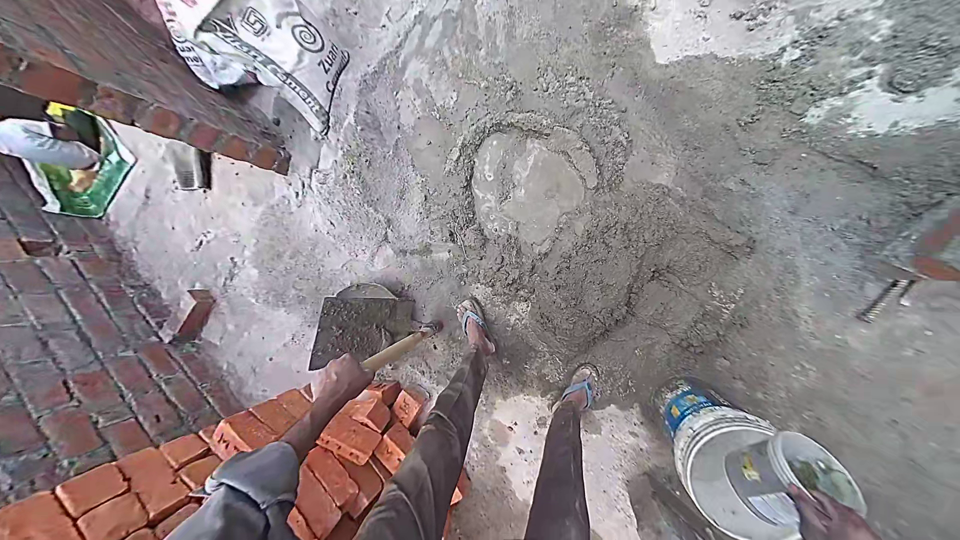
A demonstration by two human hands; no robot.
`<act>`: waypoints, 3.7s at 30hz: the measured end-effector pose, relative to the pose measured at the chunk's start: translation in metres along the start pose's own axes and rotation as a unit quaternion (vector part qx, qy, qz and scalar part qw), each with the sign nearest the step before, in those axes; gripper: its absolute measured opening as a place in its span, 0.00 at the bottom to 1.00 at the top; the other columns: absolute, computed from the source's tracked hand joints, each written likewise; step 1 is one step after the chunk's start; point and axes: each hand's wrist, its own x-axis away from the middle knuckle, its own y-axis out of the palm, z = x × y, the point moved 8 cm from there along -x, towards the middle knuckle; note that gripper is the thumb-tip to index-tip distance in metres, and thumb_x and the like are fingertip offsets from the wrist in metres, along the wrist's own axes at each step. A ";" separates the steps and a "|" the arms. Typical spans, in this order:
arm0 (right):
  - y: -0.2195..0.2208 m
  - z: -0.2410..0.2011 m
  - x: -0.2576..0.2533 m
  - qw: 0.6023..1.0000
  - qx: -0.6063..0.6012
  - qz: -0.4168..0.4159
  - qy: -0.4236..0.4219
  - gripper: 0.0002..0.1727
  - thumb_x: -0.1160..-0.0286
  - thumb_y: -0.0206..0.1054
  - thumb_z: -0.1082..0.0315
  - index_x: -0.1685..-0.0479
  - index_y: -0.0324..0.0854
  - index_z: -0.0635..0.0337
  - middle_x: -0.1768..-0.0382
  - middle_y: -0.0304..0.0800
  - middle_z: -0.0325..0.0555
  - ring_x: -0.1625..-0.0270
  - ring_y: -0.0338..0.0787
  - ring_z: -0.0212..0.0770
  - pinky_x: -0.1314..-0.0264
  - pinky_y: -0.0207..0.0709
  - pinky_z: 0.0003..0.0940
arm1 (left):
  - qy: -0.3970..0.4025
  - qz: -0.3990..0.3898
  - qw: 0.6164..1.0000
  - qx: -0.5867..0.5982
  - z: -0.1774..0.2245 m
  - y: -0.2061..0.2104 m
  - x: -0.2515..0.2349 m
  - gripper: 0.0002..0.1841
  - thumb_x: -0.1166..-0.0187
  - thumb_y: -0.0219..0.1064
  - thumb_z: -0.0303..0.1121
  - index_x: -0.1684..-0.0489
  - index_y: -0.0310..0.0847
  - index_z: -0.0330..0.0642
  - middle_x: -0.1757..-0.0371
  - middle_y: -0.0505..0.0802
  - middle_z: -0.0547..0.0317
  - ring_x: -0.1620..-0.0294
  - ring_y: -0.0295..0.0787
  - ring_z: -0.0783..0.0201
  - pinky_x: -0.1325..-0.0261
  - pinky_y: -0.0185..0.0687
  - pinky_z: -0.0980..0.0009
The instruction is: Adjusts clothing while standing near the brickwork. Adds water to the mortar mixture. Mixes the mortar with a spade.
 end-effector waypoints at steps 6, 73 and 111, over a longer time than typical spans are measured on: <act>-0.070 -0.248 -0.137 0.983 0.053 -0.064 -0.165 0.24 0.14 0.63 0.50 0.50 0.88 0.67 0.48 0.90 0.69 0.38 0.88 0.69 0.32 0.76 0.70 | 0.018 -0.022 0.999 0.017 -0.008 0.007 0.006 0.26 0.27 0.68 0.55 0.51 0.87 0.37 0.45 0.93 0.37 0.39 0.91 0.37 0.45 0.84 0.36; -0.001 -0.531 0.066 0.972 -0.168 -0.040 -0.158 0.22 0.16 0.64 0.54 0.42 0.89 0.65 0.45 0.92 0.58 0.41 0.91 0.52 0.31 0.81 0.47 | 0.052 -0.060 0.993 0.092 -0.077 0.006 -0.029 0.24 0.22 0.69 0.51 0.45 0.87 0.37 0.44 0.91 0.29 0.40 0.89 0.30 0.46 0.80 0.29; 0.024 -0.823 0.120 0.823 0.097 -0.406 -0.386 0.19 0.15 0.61 0.65 0.33 0.84 0.64 0.37 0.91 0.56 0.34 0.90 0.47 0.27 0.79 0.45 | 0.042 -0.260 0.840 0.475 -0.110 0.095 0.000 0.29 0.27 0.78 0.28 0.25 0.76 0.33 0.38 0.86 0.21 0.36 0.83 0.24 0.36 0.72 0.25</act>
